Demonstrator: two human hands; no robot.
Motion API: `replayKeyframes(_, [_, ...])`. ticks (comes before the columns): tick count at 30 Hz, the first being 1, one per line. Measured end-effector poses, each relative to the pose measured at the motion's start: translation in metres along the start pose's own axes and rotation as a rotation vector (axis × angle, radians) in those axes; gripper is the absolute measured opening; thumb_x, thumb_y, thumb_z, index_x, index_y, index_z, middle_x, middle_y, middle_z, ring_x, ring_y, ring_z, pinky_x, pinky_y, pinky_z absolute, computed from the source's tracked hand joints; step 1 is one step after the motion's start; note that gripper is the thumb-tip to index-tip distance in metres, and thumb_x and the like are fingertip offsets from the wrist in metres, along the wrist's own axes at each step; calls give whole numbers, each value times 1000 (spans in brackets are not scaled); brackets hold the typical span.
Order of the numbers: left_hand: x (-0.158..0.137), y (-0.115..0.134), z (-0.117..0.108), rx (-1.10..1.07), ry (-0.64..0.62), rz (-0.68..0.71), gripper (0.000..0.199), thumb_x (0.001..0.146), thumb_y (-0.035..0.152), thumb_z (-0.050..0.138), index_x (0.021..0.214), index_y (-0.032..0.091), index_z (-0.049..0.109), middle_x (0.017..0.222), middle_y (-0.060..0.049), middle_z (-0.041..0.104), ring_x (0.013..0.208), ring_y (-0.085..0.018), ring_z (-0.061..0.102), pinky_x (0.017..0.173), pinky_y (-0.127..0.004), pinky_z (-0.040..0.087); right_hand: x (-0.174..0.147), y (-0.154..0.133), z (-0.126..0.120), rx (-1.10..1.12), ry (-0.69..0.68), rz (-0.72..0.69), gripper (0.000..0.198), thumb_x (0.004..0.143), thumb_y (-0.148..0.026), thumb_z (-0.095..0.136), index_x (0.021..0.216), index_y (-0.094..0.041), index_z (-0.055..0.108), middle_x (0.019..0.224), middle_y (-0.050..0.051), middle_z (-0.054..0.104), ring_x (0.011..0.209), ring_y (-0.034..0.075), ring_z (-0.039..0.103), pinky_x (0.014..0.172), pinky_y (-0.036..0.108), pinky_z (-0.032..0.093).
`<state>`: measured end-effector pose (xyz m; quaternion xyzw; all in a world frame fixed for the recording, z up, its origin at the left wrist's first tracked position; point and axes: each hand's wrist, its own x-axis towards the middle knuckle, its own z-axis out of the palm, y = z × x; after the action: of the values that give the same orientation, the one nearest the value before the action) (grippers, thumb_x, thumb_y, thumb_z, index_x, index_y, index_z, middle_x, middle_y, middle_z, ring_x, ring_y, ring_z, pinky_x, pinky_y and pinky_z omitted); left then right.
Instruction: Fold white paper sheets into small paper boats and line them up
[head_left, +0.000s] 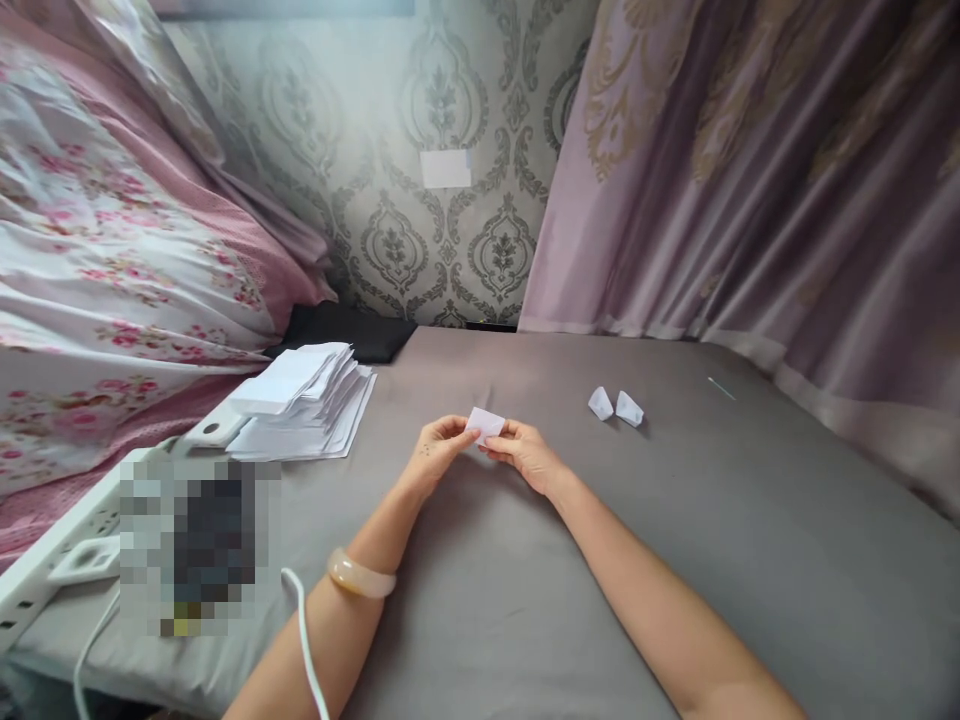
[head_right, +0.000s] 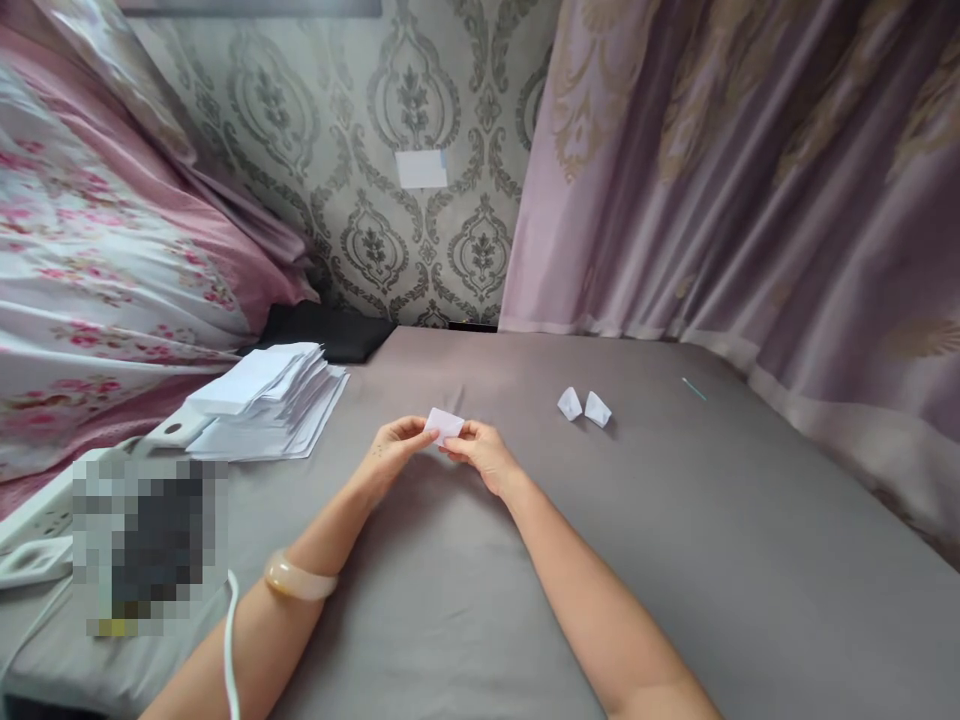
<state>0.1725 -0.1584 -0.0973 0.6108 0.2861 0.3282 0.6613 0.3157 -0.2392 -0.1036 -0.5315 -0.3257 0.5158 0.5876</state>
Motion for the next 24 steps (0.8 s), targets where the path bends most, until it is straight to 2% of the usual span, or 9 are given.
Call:
replayKeyframes(3, [4, -8, -3, 220, 37, 116, 24, 73, 38, 66, 81, 16, 66, 75, -2, 66, 70, -15, 58, 71, -27, 43, 4, 1, -1, -252, 92, -201, 29, 65, -31, 73, 89, -18, 64, 87, 3, 68, 84, 16, 62, 76, 29, 47])
replayKeyframes(6, [6, -13, -5, 549, 72, 356, 17, 80, 35, 60, 81, 19, 65, 78, -3, 64, 75, -16, 55, 74, -29, 44, 6, 0, -3, -567, 222, -462, 18, 71, -27, 69, 88, -21, 65, 90, 3, 65, 82, 16, 59, 70, 27, 47])
replayKeyframes(8, [6, -15, -5, 747, 108, 525, 14, 83, 33, 58, 82, 21, 66, 85, -4, 62, 84, -18, 54, 80, -31, 43, 5, 0, -6, -759, 258, -606, 8, 76, -24, 65, 84, -23, 67, 88, 3, 64, 83, 16, 57, 72, 28, 46])
replayKeyframes(10, [6, -15, -4, 900, 124, 633, 15, 86, 32, 54, 85, 23, 66, 89, -6, 60, 87, -19, 52, 80, -32, 43, 1, 1, -8, -947, 267, -698, 8, 83, -23, 59, 83, -24, 67, 86, 3, 63, 86, 17, 55, 77, 28, 45])
replayKeyframes(13, [4, -13, -2, 1092, 50, 713, 20, 91, 29, 45, 91, 22, 64, 89, -7, 60, 83, -19, 49, 80, -33, 42, -5, 2, -10, -1237, 274, -755, 18, 90, -21, 49, 87, -25, 67, 89, 4, 62, 88, 19, 52, 79, 30, 42])
replayKeyframes(16, [2, -11, 0, 1246, -20, 708, 25, 93, 25, 38, 90, 19, 62, 89, -8, 61, 84, -21, 49, 81, -35, 40, -10, 2, -9, -1454, 254, -770, 25, 92, -17, 41, 89, -23, 66, 90, 7, 62, 87, 20, 50, 79, 33, 40])
replayKeyframes(19, [2, -14, -1, 1280, -87, 651, 23, 92, 22, 40, 88, 18, 63, 89, -9, 60, 85, -21, 49, 80, -34, 41, -11, 4, -9, -1527, 174, -753, 25, 91, -15, 41, 89, -20, 65, 90, 8, 61, 87, 21, 50, 79, 34, 39])
replayKeyframes(21, [3, -18, -3, 1213, -129, 582, 17, 88, 22, 48, 86, 18, 64, 90, -8, 60, 86, -21, 49, 81, -33, 41, -9, 7, -12, -1483, 111, -709, 21, 89, -14, 45, 88, -20, 66, 88, 7, 61, 87, 20, 51, 78, 32, 40])
replayKeyframes(24, [4, -24, -7, 1060, -75, 412, 11, 81, 27, 60, 81, 19, 68, 89, -7, 59, 87, -20, 50, 81, -32, 42, -3, 12, -18, -1288, 65, -587, 16, 85, -16, 53, 88, -21, 68, 90, 5, 61, 83, 16, 55, 74, 28, 42])
